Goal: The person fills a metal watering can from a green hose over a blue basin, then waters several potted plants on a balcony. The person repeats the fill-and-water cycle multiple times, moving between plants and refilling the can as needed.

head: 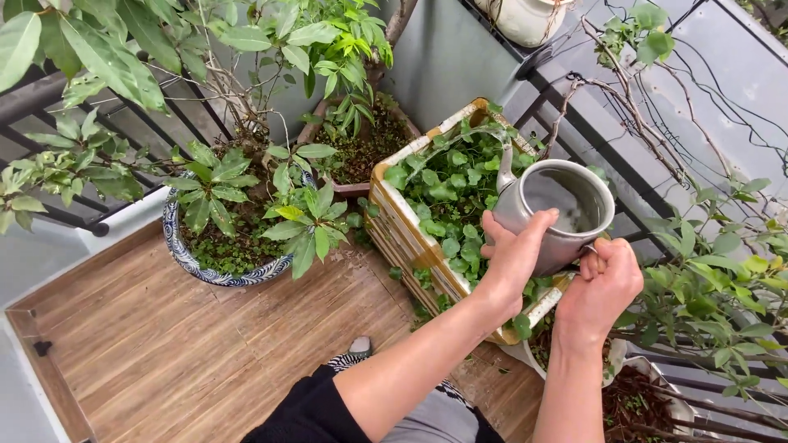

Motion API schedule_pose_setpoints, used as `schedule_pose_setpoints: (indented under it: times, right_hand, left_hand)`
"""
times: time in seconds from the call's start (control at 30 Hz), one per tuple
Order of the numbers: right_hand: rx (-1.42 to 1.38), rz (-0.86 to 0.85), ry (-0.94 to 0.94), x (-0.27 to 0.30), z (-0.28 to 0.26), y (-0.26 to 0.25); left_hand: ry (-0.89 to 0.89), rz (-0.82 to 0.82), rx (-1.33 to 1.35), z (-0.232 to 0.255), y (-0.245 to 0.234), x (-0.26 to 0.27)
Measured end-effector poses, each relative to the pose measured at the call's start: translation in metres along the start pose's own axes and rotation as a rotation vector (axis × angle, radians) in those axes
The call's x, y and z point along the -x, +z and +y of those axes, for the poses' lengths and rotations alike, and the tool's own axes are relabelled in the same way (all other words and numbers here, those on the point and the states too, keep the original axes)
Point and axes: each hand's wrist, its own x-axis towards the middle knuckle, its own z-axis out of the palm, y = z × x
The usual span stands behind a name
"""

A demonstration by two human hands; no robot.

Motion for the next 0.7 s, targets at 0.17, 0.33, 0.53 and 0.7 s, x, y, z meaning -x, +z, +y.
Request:
schedule_pose_setpoints:
  times: [0.17,0.33,0.53,0.7]
  right_hand:
    - [-0.010,0.007,0.002,-0.009,0.002,0.003]
    - [-0.013,0.011,-0.001,-0.035,0.007,-0.001]
    - [-0.021,0.030,0.007,-0.075,0.014,-0.005]
    - [0.016,0.085,0.057,-0.105,0.017,-0.005]
  left_hand:
    - [0.005,-0.003,0.007,0.004,0.006,-0.008]
    - [-0.004,-0.006,0.044,0.005,0.024,-0.031]
    - [-0.006,-0.036,0.050,0.020,0.051,-0.051]
    - [-0.163,-0.065,-0.019,0.062,0.071,-0.037]
